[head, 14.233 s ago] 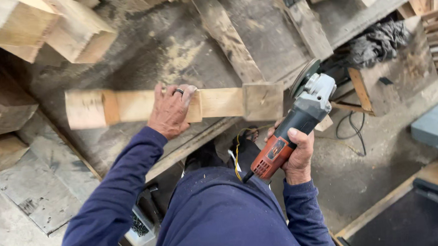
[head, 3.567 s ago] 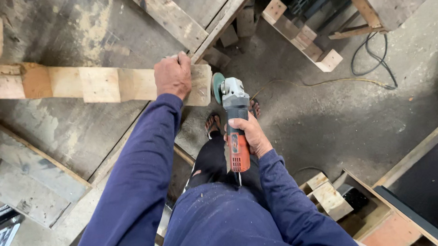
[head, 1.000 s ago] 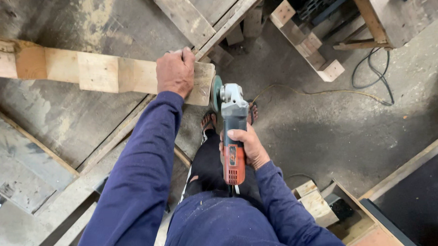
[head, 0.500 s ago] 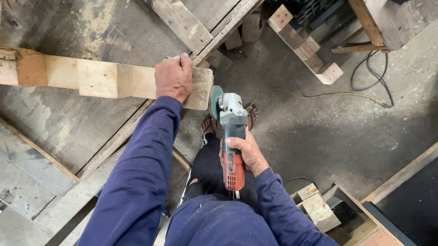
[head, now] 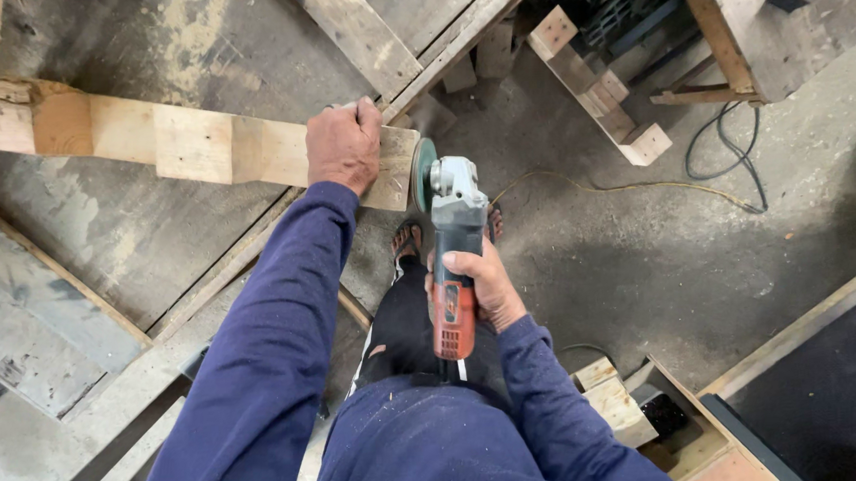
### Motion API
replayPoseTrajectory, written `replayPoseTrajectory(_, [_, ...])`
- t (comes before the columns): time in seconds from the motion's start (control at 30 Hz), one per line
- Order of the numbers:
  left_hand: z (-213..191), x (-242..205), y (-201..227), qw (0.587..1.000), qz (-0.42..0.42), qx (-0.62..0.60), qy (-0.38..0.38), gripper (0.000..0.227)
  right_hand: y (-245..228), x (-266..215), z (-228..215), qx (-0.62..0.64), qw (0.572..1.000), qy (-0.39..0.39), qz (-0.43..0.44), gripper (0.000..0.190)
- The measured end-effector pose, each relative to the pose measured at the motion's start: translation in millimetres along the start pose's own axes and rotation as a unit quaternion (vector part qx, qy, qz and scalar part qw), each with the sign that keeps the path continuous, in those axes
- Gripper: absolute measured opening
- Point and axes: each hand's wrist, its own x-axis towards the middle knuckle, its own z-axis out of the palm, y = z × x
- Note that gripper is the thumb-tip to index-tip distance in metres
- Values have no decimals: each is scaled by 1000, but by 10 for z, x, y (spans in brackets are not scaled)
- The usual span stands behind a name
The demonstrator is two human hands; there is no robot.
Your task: The person uses an angle grinder with a sanding disc to smooth the edges and surfaces of a wooden pallet slat. They hold the slat with one hand and operate the tool with the other, moving along the length of the wood and flipping it to treat different sides.
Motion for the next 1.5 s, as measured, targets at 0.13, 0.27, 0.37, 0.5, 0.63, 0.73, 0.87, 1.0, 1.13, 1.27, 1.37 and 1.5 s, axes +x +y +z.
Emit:
replayPoseTrajectory(0.13, [-3,19,43,1000,18,13,-3,45,135,-5,15,-3,999,37,30,43])
replayPoseTrajectory(0.27, [-24,56,21,1000,12,7,-5,45,201,-133,18,6,997,71,17,43])
replayPoseTrajectory(0.37, [5,11,3,1000,21,0,-8,47,221,-322,-9,-15,1000,21,-13,45])
replayPoseTrajectory(0.5, [-48,36,47,1000,4,-3,4,45,240,-307,94,-9,999,-47,-21,48])
replayPoseTrajectory(0.63, [-52,30,56,1000,-25,-14,-7,44,318,-109,75,31,999,-22,24,48])
replayPoseTrajectory(0.73, [-26,-32,38,1000,-15,-20,-6,43,329,-65,-94,-1,996,60,60,44])
replayPoseTrajectory(0.87, [-49,-23,27,991,41,-103,74,31,65,-16,-225,-52,994,90,21,43])
replayPoseTrajectory(1.0, [-46,-209,-47,969,-32,-195,146,21,-336,-217,-240,-82,995,52,-27,43])
replayPoseTrajectory(1.13, [-282,-523,-165,934,40,-218,280,24,-738,-231,-65,-109,992,10,-63,47])
replayPoseTrajectory(1.27, [-720,-860,-569,977,51,-34,202,46,-890,-163,260,-130,989,-12,-71,55])
replayPoseTrajectory(1.37, [-1084,-726,-1000,983,67,160,67,75,-906,-80,573,-121,989,-33,-78,57])
replayPoseTrajectory(1.5, [-1412,-230,-1433,898,202,388,45,99,-757,40,944,-147,985,-27,-86,52])
